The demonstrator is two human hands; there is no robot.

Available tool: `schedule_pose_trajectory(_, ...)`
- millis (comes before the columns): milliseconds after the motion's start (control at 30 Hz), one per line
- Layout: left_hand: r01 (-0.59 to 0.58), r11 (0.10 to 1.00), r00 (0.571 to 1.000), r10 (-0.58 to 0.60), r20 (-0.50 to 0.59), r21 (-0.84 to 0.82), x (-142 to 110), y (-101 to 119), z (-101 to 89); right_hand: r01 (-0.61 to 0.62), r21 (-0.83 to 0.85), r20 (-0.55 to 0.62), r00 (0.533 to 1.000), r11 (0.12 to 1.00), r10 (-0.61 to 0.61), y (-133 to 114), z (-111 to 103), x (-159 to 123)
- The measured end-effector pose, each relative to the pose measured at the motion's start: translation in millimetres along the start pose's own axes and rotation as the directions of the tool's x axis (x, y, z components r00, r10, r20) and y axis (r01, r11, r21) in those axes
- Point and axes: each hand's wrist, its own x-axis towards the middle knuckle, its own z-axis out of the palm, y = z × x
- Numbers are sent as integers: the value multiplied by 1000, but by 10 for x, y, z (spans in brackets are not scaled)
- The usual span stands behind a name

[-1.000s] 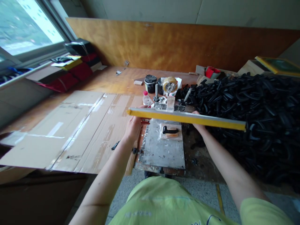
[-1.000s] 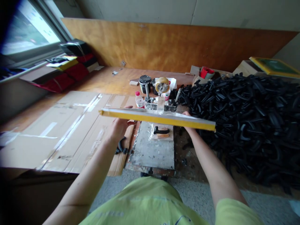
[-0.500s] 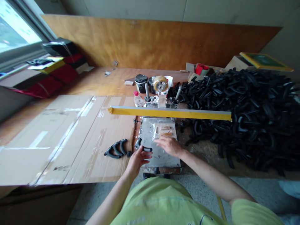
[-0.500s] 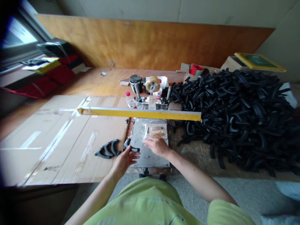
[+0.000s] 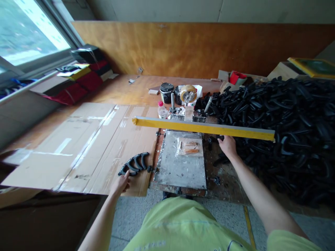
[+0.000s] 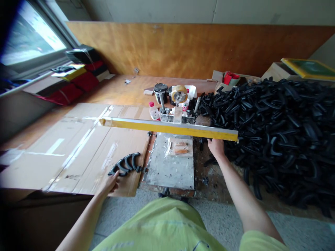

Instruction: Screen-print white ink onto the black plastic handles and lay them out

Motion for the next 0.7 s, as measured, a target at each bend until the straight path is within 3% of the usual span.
schedule_pose_trajectory(100, -174, 984, 984, 175, -17, 41, -76, 363, -81, 60, 342, 70, 994, 938, -89, -325, -19, -81)
schedule_pose_trajectory(200, -468, 864, 881, 472, -22, -187, -329, 1034, -51, 207, 539, 168, 924, 817, -344, -669, 148, -209)
schedule_pose_trajectory(333, -672, 591, 689, 719, -86, -446, -899, 2056, 123, 411, 455, 123, 850, 790, -513, -954, 417, -308)
schedule_pose_trajectory(433, -692, 418, 608, 777, -163, -589, -1278, 2560, 260, 520, 284, 132, 811, 806, -570, -1083, 472, -368)
schedule_pose_trajectory(500, -674, 376, 594, 787, -164, -636, -1434, 2704, 324, 565, 190, 160, 789, 803, -593, -1133, 436, -421)
schedule_pose_trajectory(567, -665, 362, 592, 788, -166, -653, -1510, 2704, 348, 580, 143, 185, 780, 802, -597, -1105, 360, -458)
schedule_pose_trajectory(633, -657, 366, 603, 780, -167, -659, -1526, 2581, 330, 526, 113, 175, 825, 843, -537, -969, 247, -442)
schedule_pose_trajectory(700, -611, 440, 639, 765, -82, -659, -1501, 2364, 298, 434, 79, 136, 887, 898, -441, -755, 102, -343)
